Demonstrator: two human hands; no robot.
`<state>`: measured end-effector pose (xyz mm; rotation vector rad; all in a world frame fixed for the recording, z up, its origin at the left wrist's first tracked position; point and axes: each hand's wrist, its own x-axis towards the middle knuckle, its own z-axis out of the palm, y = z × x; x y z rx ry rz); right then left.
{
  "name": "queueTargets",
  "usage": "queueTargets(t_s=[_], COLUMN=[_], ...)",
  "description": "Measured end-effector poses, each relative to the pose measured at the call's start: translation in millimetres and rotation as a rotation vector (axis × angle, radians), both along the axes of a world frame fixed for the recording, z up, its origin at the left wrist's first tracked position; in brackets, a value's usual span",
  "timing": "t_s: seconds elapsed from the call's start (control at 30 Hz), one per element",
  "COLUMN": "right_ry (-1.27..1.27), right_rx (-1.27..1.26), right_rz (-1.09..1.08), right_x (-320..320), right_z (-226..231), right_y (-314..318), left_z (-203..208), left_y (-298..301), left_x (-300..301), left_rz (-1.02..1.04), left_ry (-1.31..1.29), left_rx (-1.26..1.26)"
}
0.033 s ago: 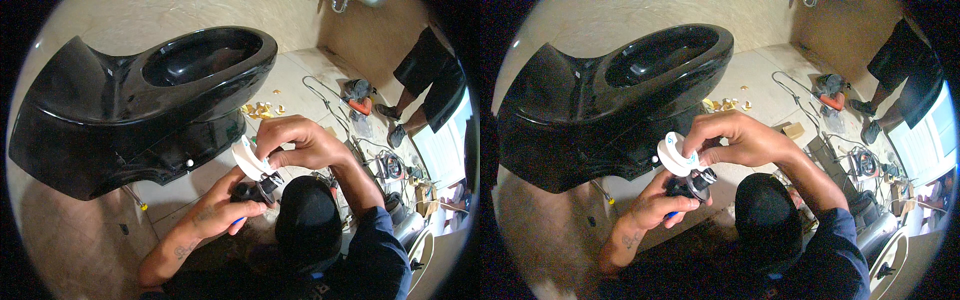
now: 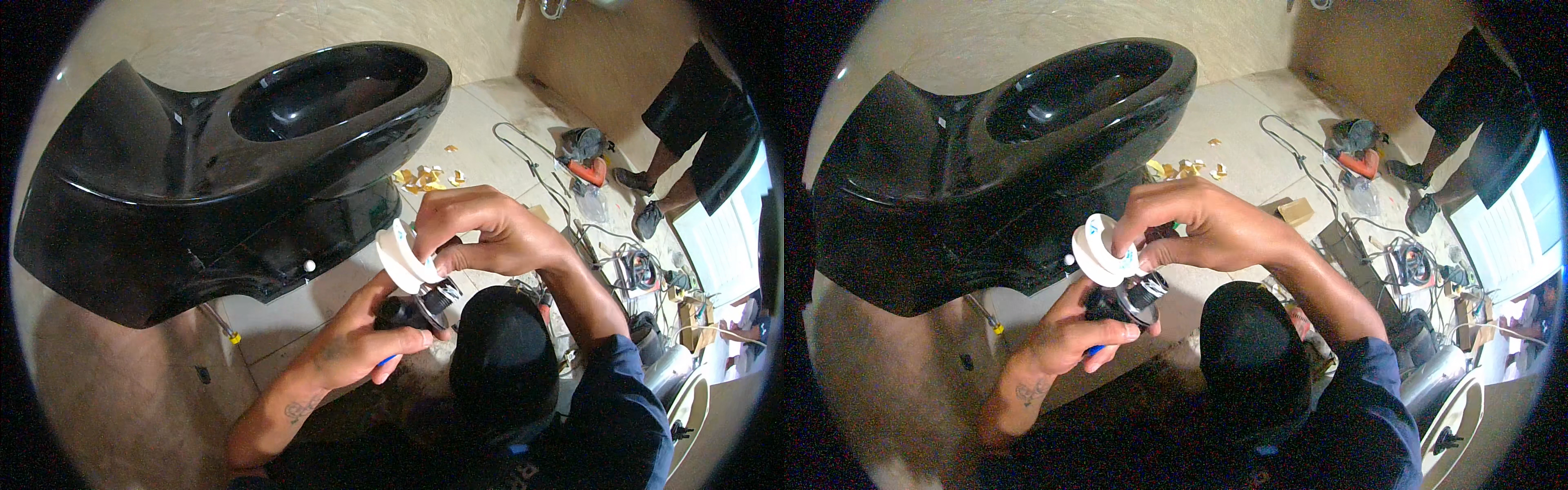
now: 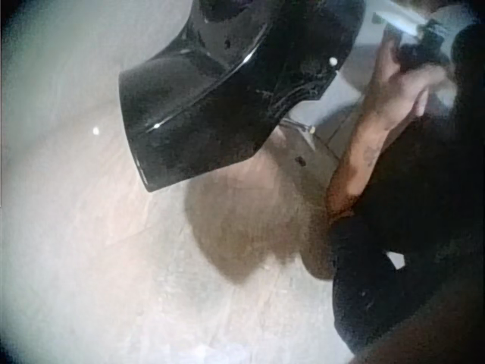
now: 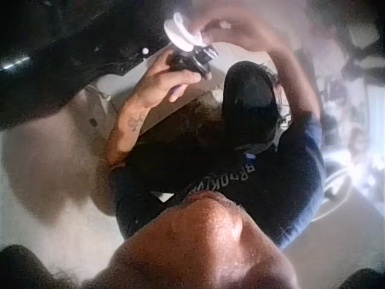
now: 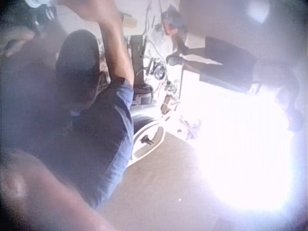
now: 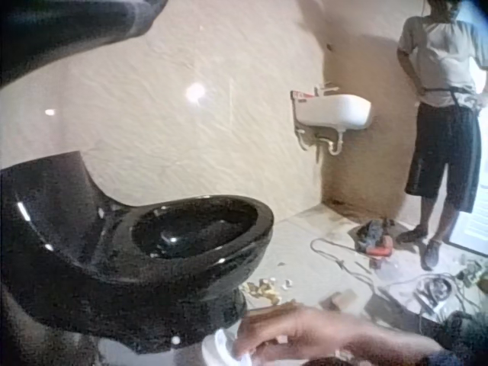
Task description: The person applies sealant tape to the threads of a plumbing valve and attempts to install it into a wall outlet next to a black toilet.
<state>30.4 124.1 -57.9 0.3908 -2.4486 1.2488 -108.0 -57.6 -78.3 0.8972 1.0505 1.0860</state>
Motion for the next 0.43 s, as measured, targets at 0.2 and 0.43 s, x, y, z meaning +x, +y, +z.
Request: queueTargets(t_s=[0.2, 0.43], right_ry=[0.056, 0.040], right_rx=[0.006, 0.003], right_rz=[-0.040, -0.040], right_x=[0.6, 1.0], right_z=[0.1, -1.4], right_y=[-3.6, -4.3], left_z=[0.1, -3.4], left_y=[-1.2, -3.0], left_x=[-3.6, -2.4], left_rz=[-0.034, -0.021], left_ry=[-0.042, 0.043], left_rx=[0.003, 0.000])
